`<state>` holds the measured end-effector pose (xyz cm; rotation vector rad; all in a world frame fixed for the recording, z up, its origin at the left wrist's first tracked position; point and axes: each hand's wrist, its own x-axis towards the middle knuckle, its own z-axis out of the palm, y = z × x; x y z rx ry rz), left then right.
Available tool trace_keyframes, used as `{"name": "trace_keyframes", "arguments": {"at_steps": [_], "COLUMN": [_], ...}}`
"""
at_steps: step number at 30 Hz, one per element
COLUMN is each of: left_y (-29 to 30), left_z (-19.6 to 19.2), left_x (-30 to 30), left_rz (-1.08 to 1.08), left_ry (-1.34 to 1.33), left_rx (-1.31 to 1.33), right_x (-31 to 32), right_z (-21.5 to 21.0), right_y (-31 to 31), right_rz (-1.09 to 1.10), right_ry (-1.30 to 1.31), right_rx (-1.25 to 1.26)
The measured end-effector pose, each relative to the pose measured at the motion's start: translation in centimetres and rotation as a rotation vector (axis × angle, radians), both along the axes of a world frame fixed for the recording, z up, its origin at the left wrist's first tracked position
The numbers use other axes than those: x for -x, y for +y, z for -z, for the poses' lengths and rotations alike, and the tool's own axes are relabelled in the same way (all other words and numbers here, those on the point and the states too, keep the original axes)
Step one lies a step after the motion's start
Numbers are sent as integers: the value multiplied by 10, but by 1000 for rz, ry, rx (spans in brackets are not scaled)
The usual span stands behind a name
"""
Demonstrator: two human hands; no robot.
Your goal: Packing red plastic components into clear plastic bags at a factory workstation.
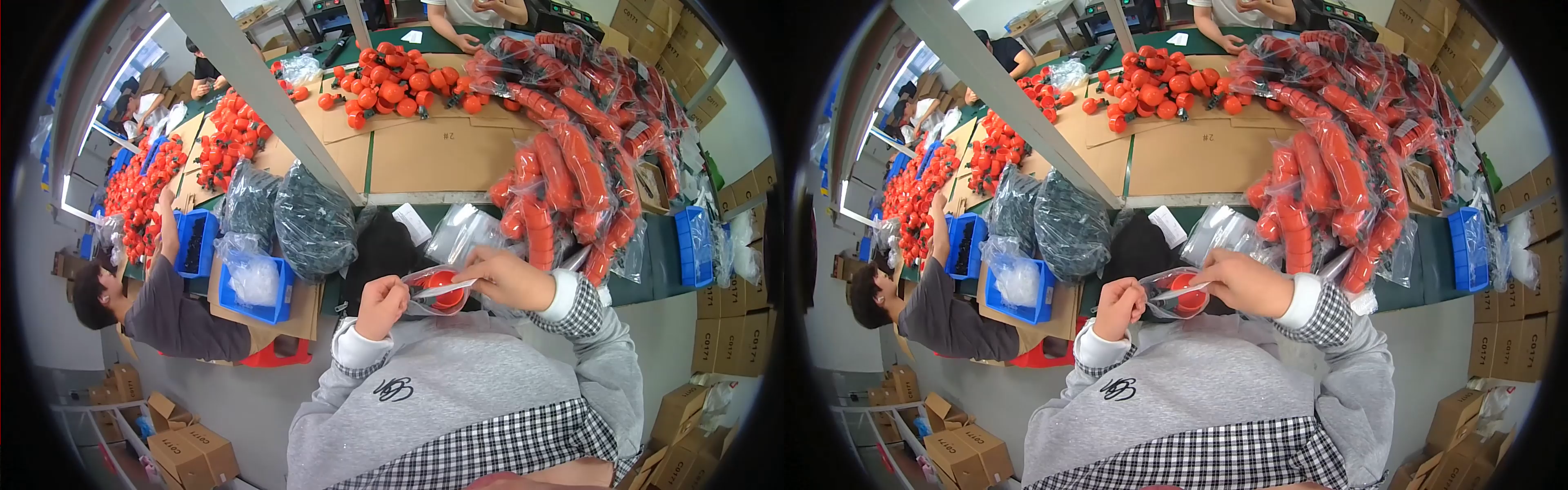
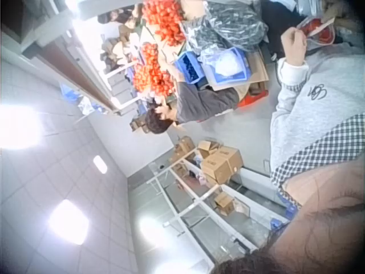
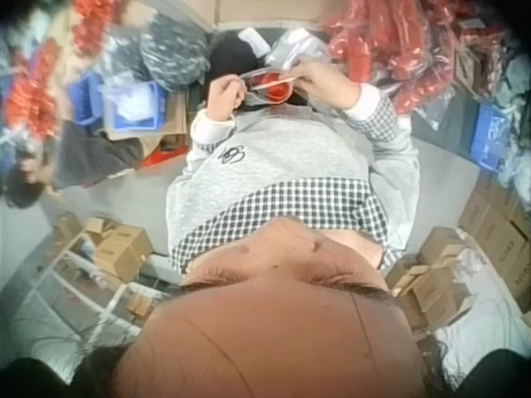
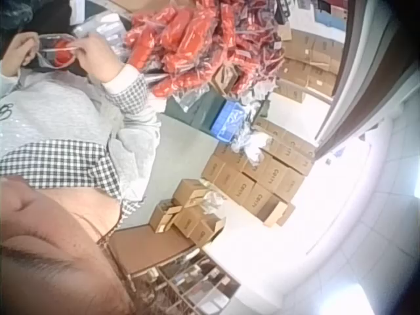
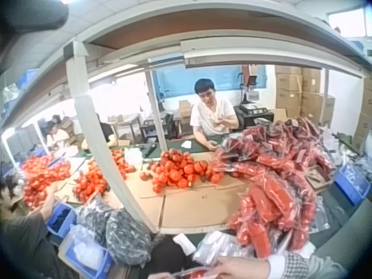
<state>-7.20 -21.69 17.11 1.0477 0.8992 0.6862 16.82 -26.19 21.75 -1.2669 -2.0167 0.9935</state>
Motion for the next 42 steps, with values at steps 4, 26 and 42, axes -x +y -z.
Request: {"name": "trace_keyframes", "arguments": {"at_steps": [4,26,42], "left_y": [-3,-10,-15], "left_z": [-2,-2,-5], "left_x": [-2,1,2], "left_rz": [2,12,18], "left_ry": [-3,19,53], "left_rx": [2,-15,-16], "right_x": [13,40,56], "right_z": [-6,14,30], "right_y": [-4,-7,4], "right_rz": [125,102,173], "right_ry": [-349,-483,-613], "right_rx": [-375,-597,-537]}}
